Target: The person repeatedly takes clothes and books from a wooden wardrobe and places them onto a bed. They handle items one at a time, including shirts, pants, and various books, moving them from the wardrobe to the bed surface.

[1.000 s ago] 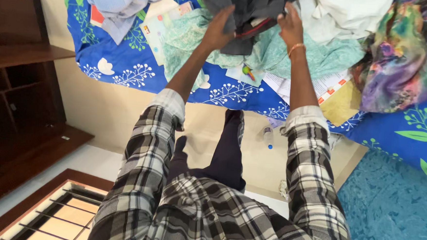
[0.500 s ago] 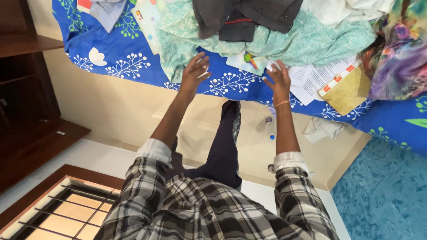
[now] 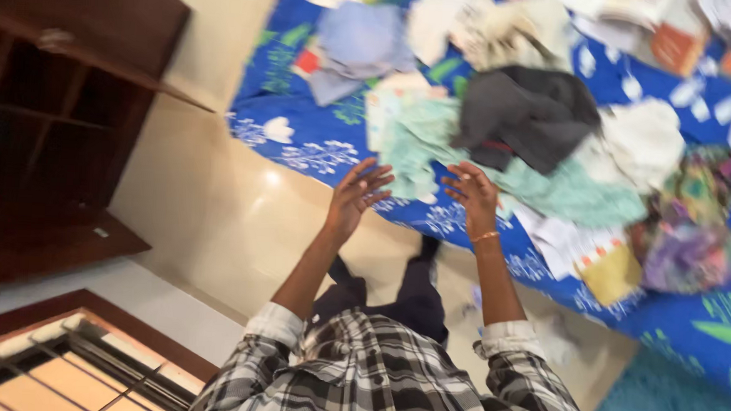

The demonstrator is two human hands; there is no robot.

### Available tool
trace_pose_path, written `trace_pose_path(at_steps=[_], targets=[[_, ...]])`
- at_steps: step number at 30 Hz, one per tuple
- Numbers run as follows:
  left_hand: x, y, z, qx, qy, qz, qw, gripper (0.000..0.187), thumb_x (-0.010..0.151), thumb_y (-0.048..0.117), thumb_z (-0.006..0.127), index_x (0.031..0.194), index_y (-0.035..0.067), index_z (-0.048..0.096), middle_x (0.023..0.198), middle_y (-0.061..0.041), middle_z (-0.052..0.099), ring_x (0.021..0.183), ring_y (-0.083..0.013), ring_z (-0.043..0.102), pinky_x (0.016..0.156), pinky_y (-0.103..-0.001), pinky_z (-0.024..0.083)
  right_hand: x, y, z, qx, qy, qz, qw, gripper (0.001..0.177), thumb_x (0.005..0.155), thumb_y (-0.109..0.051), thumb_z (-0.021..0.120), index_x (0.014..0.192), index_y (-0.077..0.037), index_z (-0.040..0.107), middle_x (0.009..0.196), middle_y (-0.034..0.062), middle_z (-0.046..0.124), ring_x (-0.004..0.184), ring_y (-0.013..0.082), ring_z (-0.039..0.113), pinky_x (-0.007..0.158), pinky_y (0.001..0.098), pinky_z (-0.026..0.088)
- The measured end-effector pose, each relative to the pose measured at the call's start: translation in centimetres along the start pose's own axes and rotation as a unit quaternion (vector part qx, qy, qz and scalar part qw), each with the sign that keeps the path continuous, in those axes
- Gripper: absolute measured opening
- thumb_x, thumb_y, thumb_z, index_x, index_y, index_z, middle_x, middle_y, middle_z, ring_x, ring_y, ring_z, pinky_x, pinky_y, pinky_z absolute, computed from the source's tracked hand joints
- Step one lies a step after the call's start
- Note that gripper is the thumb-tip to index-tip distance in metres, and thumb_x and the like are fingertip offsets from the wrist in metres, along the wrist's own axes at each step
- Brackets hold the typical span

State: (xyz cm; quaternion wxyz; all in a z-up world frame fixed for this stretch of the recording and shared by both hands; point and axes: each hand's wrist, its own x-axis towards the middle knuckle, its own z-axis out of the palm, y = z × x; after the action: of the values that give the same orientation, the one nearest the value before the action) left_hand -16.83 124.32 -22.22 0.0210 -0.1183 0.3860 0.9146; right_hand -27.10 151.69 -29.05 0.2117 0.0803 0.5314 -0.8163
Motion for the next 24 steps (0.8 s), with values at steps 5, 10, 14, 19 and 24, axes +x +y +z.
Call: trace_pose_path(at_steps=[5, 10, 14, 19, 24], targets=[[-9.8, 7.9, -7.0, -0.041, 0.001, 0.089, 0.995, 0.058, 0.099, 0.023, 0.057, 0.153, 0.007, 0.042, 0.151, -0.024, 0.053, 0.14, -0.0386, 0.052, 0.115, -0.053, 0.045, -1.9, 0.9, 15.1, 0.02, -0.083, -0.026, 0.996, 0.031, 0.103, -0.023, 0.061, 0.128, -0.005, 0.062, 0.124, 0.0143, 0.072, 0.104, 0.0278, 0.074, 0.089, 0.0389, 0.06], [-21.0, 14.5, -13.9, -0.031, 0.089, 0.171, 0.981, 0.058, 0.098, 0.024, 0.056, 0.152, 0.005, 0.043, 0.15, -0.024, 0.053, 0.141, -0.0398, 0.052, 0.116, -0.053, 0.044, -4.9, 6.4, 29.3, 0.034, -0.162, 0.028, 0.986, 0.027, 0.104, -0.021, 0.062, 0.124, -0.003, 0.063, 0.12, 0.0147, 0.072, 0.099, 0.029, 0.074, 0.086, 0.0395, 0.059], [-27.6, 18.3, -18.2, -0.054, 0.167, 0.24, 0.955, 0.058, 0.096, 0.021, 0.054, 0.15, 0.003, 0.043, 0.149, -0.026, 0.053, 0.14, -0.0409, 0.051, 0.115, -0.054, 0.044, -6.1, 10.5, 38.1, 0.036, -0.25, 0.078, 0.964, 0.026, 0.103, -0.02, 0.062, 0.123, -0.004, 0.063, 0.118, 0.015, 0.072, 0.099, 0.0287, 0.074, 0.087, 0.0395, 0.059], [-32.3, 21.2, -21.6, -0.067, 0.259, 0.317, 0.91, 0.057, 0.097, 0.02, 0.052, 0.15, 0.003, 0.042, 0.149, -0.026, 0.052, 0.139, -0.0408, 0.051, 0.115, -0.054, 0.043, -5.6, 13.6, 46.0, 0.004, -0.348, 0.121, 0.93, 0.025, 0.103, -0.02, 0.063, 0.122, -0.004, 0.064, 0.117, 0.0149, 0.073, 0.097, 0.0282, 0.074, 0.085, 0.0386, 0.059], [-32.9, 23.5, -25.3, -0.096, 0.297, 0.365, 0.877, 0.058, 0.096, 0.021, 0.053, 0.149, 0.003, 0.042, 0.149, -0.026, 0.052, 0.139, -0.0409, 0.052, 0.115, -0.054, 0.043, -2.0, 16.5, 52.1, -0.047, -0.388, 0.142, 0.909, 0.024, 0.102, -0.019, 0.064, 0.12, -0.003, 0.065, 0.115, 0.0145, 0.073, 0.095, 0.0281, 0.074, 0.083, 0.0384, 0.059]])
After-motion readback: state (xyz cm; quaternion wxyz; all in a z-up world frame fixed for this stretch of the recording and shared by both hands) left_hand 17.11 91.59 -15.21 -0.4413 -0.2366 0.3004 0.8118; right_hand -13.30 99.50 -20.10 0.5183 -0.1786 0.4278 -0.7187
